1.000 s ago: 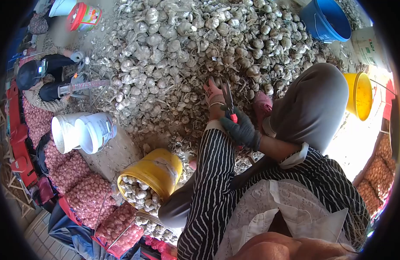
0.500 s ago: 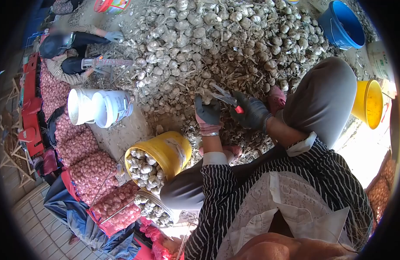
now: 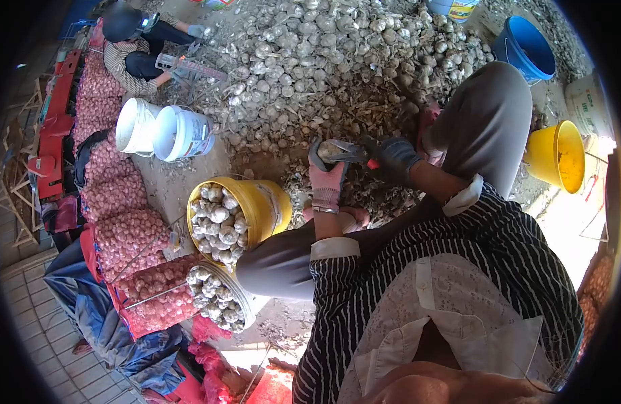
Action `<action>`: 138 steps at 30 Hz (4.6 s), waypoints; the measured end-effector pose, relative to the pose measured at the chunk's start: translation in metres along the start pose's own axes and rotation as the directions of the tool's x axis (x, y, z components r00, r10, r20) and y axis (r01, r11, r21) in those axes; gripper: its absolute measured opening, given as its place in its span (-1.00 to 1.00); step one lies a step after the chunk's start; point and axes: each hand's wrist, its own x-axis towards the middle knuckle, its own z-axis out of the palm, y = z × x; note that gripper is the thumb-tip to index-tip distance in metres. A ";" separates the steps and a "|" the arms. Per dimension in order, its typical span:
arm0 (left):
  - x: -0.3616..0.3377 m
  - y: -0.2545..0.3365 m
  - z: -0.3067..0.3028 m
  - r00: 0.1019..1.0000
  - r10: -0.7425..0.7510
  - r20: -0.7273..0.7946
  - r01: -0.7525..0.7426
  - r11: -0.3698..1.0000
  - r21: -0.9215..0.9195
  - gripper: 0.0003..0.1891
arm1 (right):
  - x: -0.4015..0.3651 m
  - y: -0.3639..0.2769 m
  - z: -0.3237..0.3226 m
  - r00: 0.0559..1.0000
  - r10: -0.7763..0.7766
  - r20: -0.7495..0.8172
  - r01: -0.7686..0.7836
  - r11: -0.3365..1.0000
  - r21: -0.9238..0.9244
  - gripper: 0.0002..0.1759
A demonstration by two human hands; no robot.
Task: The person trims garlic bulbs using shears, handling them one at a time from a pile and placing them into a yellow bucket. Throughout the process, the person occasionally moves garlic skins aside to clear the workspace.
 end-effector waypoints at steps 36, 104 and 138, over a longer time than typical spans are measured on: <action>0.052 -0.015 -0.336 0.613 -0.194 -0.766 0.277 0.961 -0.022 -0.52 | 0.080 0.014 0.090 0.977 0.156 0.146 -0.203 0.887 0.414 -0.64; 0.001 -0.015 -0.016 0.981 -0.193 0.010 0.182 0.939 0.291 -0.44 | 0.013 -0.003 0.012 1.000 0.008 0.014 -0.009 0.997 0.072 -0.46; -0.008 -0.022 -0.021 0.820 -0.489 0.297 0.505 0.375 -0.777 -0.46 | 0.062 0.028 0.176 0.977 -0.138 -0.165 0.213 0.514 0.831 -0.68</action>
